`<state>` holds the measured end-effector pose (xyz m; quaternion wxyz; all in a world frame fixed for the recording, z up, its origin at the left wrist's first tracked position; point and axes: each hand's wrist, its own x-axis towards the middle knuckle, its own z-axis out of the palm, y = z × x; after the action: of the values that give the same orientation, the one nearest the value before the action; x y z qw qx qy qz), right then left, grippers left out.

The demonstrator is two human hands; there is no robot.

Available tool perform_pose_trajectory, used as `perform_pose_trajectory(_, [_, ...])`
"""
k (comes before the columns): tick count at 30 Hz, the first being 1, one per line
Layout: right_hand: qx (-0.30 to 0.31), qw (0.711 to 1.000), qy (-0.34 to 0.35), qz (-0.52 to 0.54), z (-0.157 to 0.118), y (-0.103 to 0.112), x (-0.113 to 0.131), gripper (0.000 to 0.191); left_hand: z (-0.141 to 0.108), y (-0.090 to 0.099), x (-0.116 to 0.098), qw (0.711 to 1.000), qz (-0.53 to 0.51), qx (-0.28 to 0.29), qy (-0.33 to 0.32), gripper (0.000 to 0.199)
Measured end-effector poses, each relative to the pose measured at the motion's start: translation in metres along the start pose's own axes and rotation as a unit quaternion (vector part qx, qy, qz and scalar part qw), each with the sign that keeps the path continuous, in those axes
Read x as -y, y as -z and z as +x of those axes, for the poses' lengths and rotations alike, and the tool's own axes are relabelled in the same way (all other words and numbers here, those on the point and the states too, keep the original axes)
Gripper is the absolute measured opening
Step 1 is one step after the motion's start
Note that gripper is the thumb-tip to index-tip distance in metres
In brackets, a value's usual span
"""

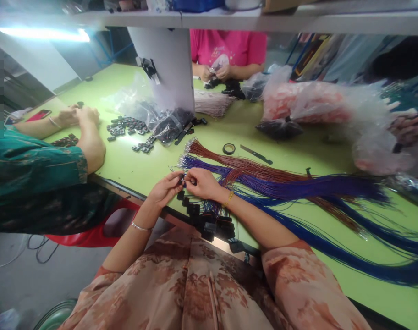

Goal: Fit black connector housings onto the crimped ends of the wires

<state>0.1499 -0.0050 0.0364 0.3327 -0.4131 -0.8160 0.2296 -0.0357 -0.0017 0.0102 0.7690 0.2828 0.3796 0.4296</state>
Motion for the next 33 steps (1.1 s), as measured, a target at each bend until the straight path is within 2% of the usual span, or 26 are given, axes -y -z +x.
perform_pose_trajectory(8, [0.013, 0.998, 0.030, -0.061, -0.001, -0.008, -0.005, 0.004, -0.002, -0.008, 0.009, 0.997, 0.045, -0.059, -0.032, 0.035])
perform_pose_trajectory(13, [0.015, 0.999, 0.025, -0.046, -0.003, -0.012, -0.008, 0.010, -0.004, -0.014, 0.012, 0.993, 0.042, -0.091, -0.057, 0.039])
perform_pose_trajectory(18, [0.012, 0.999, -0.002, -0.053, -0.006, -0.014, -0.006, 0.009, -0.006, -0.018, 0.015, 0.991, 0.045, -0.108, -0.065, 0.041])
perform_pose_trajectory(22, [0.040, 0.999, -0.035, -0.008, 0.009, -0.002, -0.016, 0.016, -0.008, -0.018, 0.014, 0.988, 0.065, -0.110, -0.084, 0.040])
perform_pose_trajectory(25, [0.019, 0.993, -0.082, -0.085, 0.030, 0.005, -0.031, 0.016, -0.006, -0.018, 0.013, 0.986, 0.074, -0.114, -0.097, 0.040])
perform_pose_trajectory(28, [0.046, 0.973, -0.119, -0.190, 0.045, 0.001, -0.042, 0.013, -0.003, -0.018, 0.014, 0.987, 0.074, -0.111, -0.091, 0.040])
perform_pose_trajectory(33, [0.067, 0.959, -0.122, -0.249, 0.049, -0.009, -0.047, 0.017, -0.001, -0.016, 0.018, 0.988, 0.072, -0.101, -0.091, 0.042])
